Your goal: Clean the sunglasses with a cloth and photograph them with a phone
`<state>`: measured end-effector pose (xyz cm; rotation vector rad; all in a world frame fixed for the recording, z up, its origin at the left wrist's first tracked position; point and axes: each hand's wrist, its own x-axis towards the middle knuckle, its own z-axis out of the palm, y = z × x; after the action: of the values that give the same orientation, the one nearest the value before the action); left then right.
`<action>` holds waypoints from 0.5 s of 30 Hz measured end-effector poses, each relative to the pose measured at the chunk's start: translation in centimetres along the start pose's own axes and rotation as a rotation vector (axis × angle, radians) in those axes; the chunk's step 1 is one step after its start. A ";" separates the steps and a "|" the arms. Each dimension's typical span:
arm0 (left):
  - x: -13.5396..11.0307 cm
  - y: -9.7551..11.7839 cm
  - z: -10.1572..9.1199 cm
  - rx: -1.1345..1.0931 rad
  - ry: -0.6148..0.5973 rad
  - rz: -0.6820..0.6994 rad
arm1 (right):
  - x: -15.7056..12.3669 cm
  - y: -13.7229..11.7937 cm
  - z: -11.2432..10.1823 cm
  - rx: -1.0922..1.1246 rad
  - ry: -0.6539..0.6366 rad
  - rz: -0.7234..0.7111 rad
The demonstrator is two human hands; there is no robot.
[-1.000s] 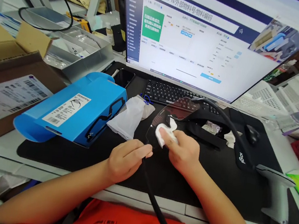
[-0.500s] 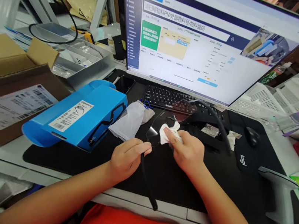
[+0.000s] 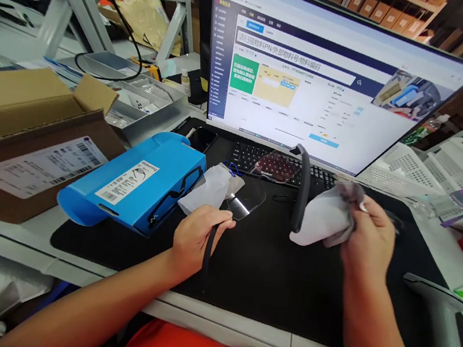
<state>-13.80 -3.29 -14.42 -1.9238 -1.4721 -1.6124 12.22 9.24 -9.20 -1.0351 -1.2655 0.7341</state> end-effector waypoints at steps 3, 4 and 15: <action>0.0 0.1 0.0 0.006 -0.003 0.027 | 2.3 -1.1 -2.1 0.193 0.038 0.113; 0.0 0.0 0.1 -0.006 0.011 0.041 | 3.0 -1.4 -2.9 0.206 0.026 0.142; -0.1 -0.6 0.3 -0.070 -0.063 -0.004 | 12.0 0.1 -14.3 -0.806 0.243 0.148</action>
<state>-14.12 -2.89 -14.88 -2.0284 -1.4626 -1.6397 28.51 17.08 -4.30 -1.8222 -1.2974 0.1673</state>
